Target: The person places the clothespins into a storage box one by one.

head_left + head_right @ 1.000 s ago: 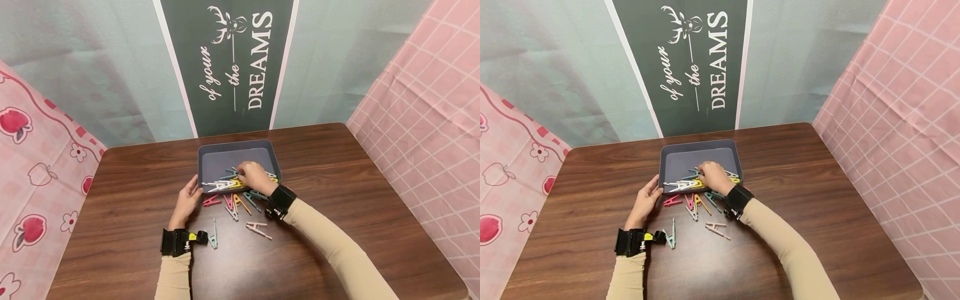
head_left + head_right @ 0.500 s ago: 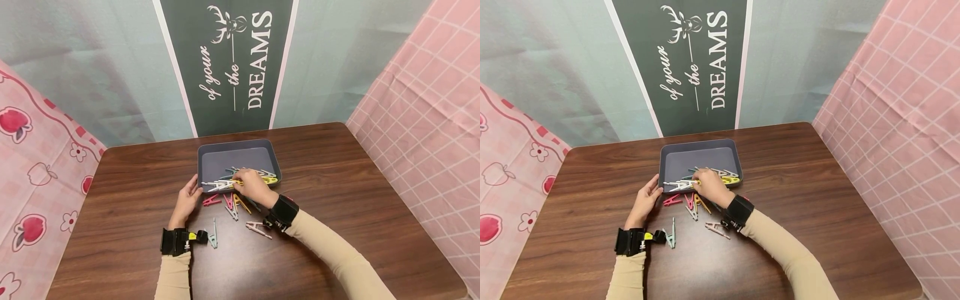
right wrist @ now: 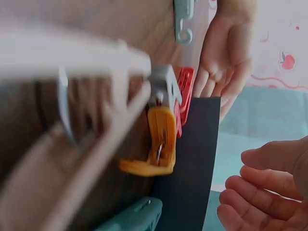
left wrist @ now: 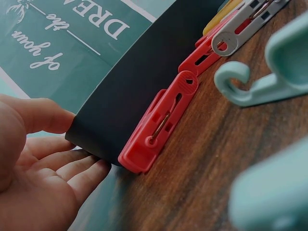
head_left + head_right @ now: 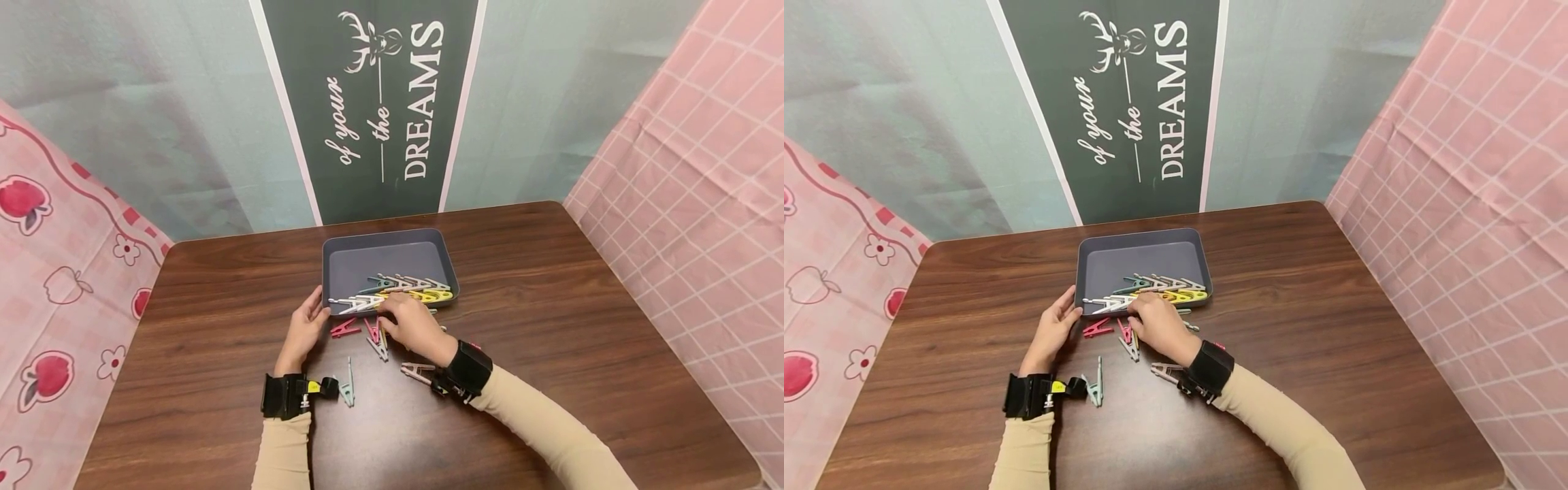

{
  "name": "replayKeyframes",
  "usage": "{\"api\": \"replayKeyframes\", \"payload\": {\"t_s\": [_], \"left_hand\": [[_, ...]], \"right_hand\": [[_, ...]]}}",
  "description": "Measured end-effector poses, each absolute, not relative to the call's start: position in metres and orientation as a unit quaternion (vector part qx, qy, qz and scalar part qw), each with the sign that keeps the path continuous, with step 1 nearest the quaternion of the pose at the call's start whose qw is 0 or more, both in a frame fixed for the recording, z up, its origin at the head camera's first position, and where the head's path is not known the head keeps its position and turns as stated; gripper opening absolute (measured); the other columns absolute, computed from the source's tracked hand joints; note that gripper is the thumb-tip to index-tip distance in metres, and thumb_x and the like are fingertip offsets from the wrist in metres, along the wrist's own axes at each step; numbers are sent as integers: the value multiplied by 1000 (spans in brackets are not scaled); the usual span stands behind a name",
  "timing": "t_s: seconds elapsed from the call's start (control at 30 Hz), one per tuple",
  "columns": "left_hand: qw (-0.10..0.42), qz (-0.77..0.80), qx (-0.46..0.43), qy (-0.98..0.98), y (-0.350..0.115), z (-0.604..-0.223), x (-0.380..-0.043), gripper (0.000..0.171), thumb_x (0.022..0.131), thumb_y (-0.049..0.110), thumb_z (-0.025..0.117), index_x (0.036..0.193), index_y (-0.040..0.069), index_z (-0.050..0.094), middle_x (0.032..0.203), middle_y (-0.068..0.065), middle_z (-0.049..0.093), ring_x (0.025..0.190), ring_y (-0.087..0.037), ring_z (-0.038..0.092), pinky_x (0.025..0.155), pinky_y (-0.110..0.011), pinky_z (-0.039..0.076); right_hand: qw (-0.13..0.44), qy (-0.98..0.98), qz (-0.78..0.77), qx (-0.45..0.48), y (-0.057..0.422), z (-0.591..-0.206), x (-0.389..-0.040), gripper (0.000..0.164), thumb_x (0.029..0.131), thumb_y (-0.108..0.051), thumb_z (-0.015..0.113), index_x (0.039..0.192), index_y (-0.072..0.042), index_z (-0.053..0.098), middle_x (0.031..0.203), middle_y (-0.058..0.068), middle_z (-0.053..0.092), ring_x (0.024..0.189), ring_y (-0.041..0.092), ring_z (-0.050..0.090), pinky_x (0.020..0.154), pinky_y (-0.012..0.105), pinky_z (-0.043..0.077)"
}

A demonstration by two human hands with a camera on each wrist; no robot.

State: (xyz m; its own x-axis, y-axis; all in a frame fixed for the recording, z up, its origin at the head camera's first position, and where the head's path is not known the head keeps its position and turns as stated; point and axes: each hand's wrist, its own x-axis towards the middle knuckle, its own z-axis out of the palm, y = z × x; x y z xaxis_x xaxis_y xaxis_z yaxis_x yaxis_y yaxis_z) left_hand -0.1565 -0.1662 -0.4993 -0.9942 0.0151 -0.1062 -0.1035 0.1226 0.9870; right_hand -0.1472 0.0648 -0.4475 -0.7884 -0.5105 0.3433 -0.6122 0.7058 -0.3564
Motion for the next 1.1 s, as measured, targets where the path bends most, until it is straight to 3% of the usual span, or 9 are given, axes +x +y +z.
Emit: {"api": "replayKeyframes", "payload": {"t_s": [0.57,0.93,1.1], "left_hand": [[54,656,-26,753,-167,-498,-155,58,97,-1,47,151,-2,25,158,-22,27,145,-38,31,117,-41,31],[56,655,-25,753,-167,-500,-156,58,97,0,47,151,-1,25,158,-21,27,145,-37,31,117,-41,31],[54,656,-26,753,-167,-500,-156,58,97,0,47,151,-1,26,158,-22,27,145,-38,31,117,-41,31]], "right_hand": [[90,-936,215,264,59,-466,-114,7,78,-13,75,79,-9,69,72,-1,62,67,12,56,57,27,51],[88,-953,163,238,49,-472,-107,32,75,-25,80,62,-11,55,68,1,57,65,21,60,54,35,51],[76,-964,128,221,46,-472,-110,33,74,-30,82,62,-11,57,71,3,62,65,22,61,54,36,52]]}}
